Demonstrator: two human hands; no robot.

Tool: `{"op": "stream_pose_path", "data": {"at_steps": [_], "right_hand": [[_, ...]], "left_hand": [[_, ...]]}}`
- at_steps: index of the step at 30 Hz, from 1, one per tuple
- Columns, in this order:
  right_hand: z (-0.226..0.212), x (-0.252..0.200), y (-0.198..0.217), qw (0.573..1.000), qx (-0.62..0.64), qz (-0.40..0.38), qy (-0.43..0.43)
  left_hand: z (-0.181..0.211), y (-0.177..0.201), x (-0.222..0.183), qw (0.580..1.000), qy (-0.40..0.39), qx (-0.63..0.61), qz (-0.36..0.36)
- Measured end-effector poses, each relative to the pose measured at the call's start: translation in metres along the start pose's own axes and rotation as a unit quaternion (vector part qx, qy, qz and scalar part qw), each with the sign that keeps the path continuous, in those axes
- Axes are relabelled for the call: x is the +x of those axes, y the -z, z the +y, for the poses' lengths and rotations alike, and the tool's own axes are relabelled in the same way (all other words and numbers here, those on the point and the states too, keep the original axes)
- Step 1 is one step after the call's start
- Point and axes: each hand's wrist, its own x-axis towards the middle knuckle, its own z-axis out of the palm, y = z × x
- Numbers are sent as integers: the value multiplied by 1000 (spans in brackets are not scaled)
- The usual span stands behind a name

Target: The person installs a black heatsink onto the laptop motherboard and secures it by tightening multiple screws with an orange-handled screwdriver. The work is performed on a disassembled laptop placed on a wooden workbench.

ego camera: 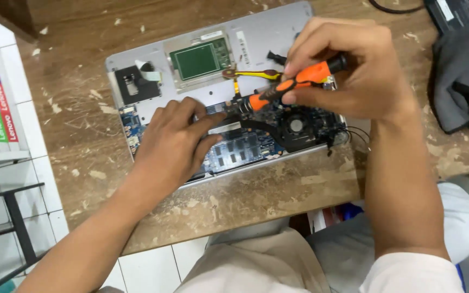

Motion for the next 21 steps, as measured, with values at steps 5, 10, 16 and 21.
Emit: {"op": "stream_pose_path", "data": {"at_steps": [5, 10, 16, 21], "right_hand": [[-7, -1, -38, 988, 152, 34, -5], [6, -13, -59, 998, 40, 53, -2], [3, -3, -68, 998, 12, 57, 33], [11, -3, -68, 998, 12, 44, 42]], "left_hand": [[2, -1, 1, 1000, 22, 10, -19], [3, 1, 1, 999, 6, 30, -28], [2, -2, 0, 999, -3, 42, -23], [3, -2, 0, 997, -11, 68, -22]]}}
